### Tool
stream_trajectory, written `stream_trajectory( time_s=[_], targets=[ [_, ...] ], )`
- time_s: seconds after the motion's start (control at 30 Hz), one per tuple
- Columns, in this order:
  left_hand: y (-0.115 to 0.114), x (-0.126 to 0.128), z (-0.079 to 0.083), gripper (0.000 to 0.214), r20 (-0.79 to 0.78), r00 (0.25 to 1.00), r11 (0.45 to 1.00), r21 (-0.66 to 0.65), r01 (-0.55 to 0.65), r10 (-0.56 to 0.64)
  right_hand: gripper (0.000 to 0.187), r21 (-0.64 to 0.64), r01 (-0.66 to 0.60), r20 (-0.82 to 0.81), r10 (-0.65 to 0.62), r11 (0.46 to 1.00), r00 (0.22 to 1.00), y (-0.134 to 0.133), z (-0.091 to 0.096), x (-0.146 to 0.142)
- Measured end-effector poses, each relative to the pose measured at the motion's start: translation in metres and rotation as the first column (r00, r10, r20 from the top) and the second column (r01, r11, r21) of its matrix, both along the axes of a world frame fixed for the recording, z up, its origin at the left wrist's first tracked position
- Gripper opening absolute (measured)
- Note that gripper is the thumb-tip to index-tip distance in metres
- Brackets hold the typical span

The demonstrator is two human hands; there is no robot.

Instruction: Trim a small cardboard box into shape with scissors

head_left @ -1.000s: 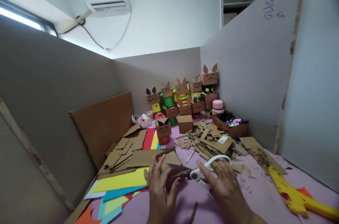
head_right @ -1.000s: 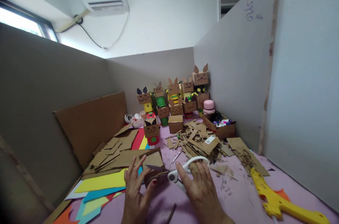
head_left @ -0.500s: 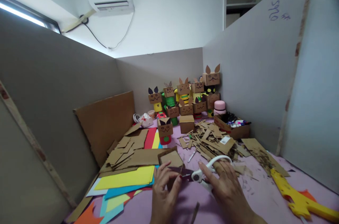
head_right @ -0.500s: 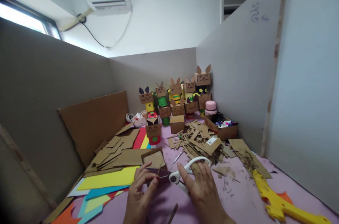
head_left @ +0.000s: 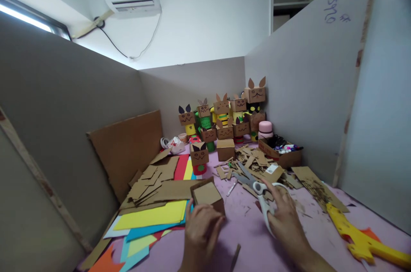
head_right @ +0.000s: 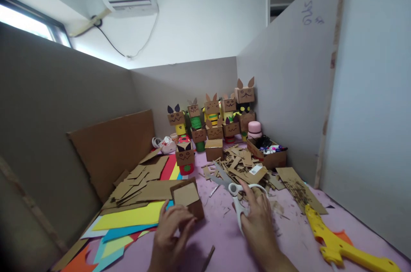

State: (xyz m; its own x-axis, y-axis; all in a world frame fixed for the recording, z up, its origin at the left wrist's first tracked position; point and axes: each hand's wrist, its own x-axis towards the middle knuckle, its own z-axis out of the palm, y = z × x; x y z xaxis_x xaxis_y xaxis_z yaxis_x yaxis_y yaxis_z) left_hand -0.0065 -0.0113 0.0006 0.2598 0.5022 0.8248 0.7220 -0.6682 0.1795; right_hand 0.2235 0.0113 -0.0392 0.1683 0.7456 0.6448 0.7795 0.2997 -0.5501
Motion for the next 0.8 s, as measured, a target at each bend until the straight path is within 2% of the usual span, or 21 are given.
stream_trajectory(
  time_s=[0.03, 0.1, 0.23, 0.27, 0.47, 0.6, 0.8],
  targets=[
    [-0.001, 0.004, 0.002, 0.02, -0.115, 0.993, 1.0, -0.012, 0.02, -0.021, 0.072, -0.026, -0.003, -0.032, 0.002, 1.0, 1.0, 0.001, 0.0, 0.001],
    [-0.004, 0.01, 0.004, 0.028, -0.242, 0.97, 0.999, -0.024, 0.036, -0.041, 0.067, -0.071, -0.021, -0.072, 0.016, 0.997, 0.997, 0.002, 0.0, 0.001],
    [-0.007, 0.018, -0.002, 0.02, -0.286, 0.953, 0.994, -0.086, 0.072, -0.094, 0.06, -0.089, -0.054, -0.113, 0.044, 0.995, 0.993, -0.001, 0.003, 0.0],
    [-0.008, 0.019, -0.005, 0.018, -0.272, 0.958, 0.995, -0.06, 0.075, -0.088, 0.058, -0.092, -0.059, -0.12, 0.047, 0.994, 0.992, -0.002, 0.004, 0.0],
    [-0.012, 0.029, -0.016, 0.014, -0.443, 0.89, 0.994, -0.02, 0.107, -0.104, 0.056, -0.148, -0.101, -0.187, 0.073, 0.984, 0.98, -0.003, 0.007, 0.001],
    [-0.016, 0.034, -0.015, 0.015, -0.427, 0.898, 0.988, 0.064, 0.144, -0.103, 0.057, -0.164, -0.123, -0.254, 0.078, 0.979, 0.964, -0.002, 0.006, 0.001],
    [-0.021, 0.034, 0.0, 0.008, -0.246, 0.949, 0.965, 0.123, 0.23, -0.195, 0.058, -0.188, -0.16, -0.311, 0.096, 0.969, 0.945, 0.0, 0.004, -0.001]
  ],
)
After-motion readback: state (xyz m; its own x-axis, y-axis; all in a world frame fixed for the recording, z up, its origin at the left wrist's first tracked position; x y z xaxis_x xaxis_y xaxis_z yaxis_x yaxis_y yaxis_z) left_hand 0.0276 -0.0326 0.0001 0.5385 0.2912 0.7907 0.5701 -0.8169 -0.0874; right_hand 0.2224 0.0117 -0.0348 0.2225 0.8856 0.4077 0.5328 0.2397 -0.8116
